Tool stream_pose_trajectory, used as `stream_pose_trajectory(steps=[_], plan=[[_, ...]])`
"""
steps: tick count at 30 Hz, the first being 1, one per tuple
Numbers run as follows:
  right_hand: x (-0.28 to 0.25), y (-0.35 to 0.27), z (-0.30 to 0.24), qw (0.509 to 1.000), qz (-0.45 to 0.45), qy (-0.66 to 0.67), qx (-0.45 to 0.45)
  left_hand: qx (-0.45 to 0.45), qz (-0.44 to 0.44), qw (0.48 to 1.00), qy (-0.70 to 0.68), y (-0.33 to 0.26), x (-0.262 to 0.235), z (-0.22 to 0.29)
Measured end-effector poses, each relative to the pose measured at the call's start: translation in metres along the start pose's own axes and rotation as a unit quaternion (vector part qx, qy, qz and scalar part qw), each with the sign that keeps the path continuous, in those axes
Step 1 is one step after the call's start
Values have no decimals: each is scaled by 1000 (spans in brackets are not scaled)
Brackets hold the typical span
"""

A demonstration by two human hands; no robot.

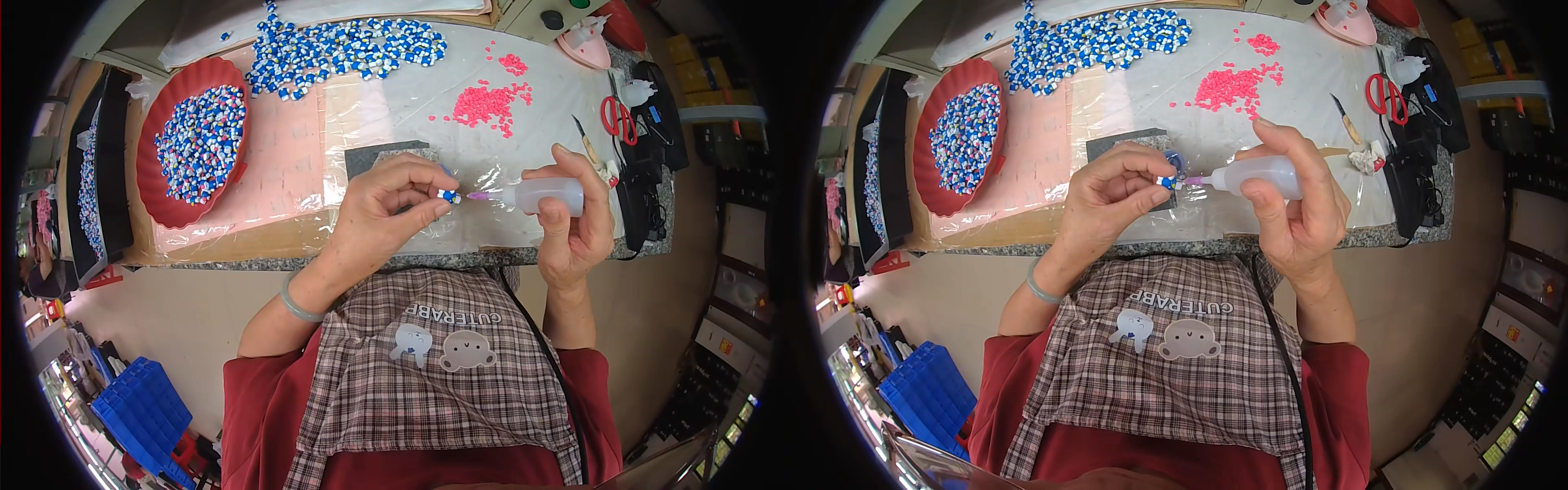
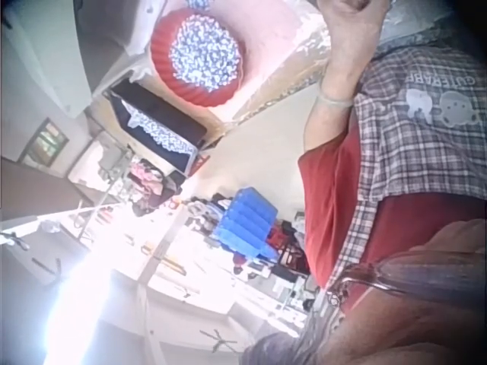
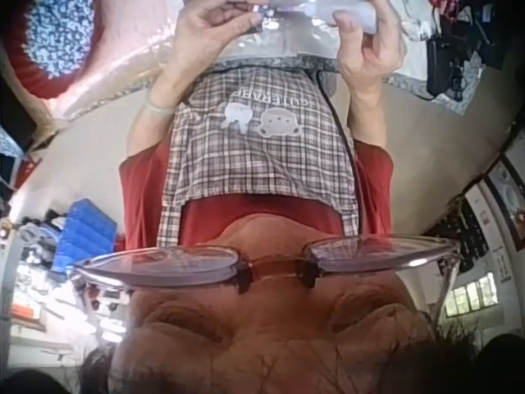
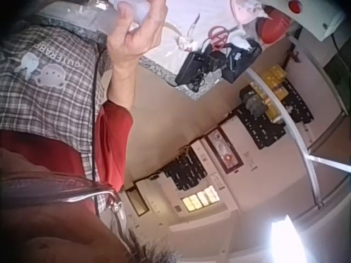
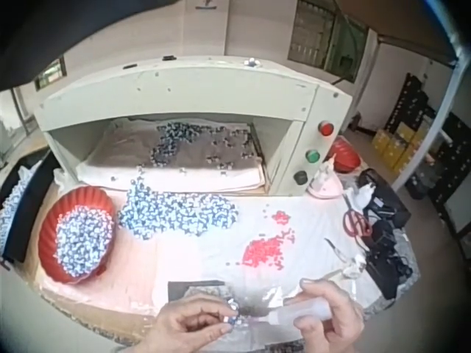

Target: The person is assembling small blue and white plastic components by applying glue and attaching tiny pink decorative pieces.

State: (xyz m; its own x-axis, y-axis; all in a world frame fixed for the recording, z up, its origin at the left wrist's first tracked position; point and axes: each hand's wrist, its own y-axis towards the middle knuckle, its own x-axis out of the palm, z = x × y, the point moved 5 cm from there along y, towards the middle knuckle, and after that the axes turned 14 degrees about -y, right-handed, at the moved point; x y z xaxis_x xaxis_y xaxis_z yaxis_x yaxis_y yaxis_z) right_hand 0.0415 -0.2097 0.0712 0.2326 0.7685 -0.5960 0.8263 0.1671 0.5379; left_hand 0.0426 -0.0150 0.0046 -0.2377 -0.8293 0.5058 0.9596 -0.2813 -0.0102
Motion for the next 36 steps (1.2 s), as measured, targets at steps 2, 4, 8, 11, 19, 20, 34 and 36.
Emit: stream_pose_trajectory(steps=[2,4,8,11,19,20,34,36], plan=[[-1,-1,0,1000,-4,5,4,0,-1,1000,2,0,0,0],[-1,-1,1,1000,-9,12,8,-2,-2,1000,-5,0,0,0],[0,-1,-1,1000,-17,3,-3,-2,1,1000,2,-1,1,1],[0,0,-4,1000,-19,-4,-9,-4,1,1000,-2,0,1,0],[1,4,-11,996,-13,-46,-77,-3,0,1000,3,2,0,-1],[1,4,-8,996,-14,-45,-73,-3,-1,1000,3,2,-1,-2],[20,-12,98,904,-50,272,327,-6,8,1000,-4,0,-7,-6],[24,-14,113,905,-59,244,345,-8,6,1000,-3,1,-6,-5]])
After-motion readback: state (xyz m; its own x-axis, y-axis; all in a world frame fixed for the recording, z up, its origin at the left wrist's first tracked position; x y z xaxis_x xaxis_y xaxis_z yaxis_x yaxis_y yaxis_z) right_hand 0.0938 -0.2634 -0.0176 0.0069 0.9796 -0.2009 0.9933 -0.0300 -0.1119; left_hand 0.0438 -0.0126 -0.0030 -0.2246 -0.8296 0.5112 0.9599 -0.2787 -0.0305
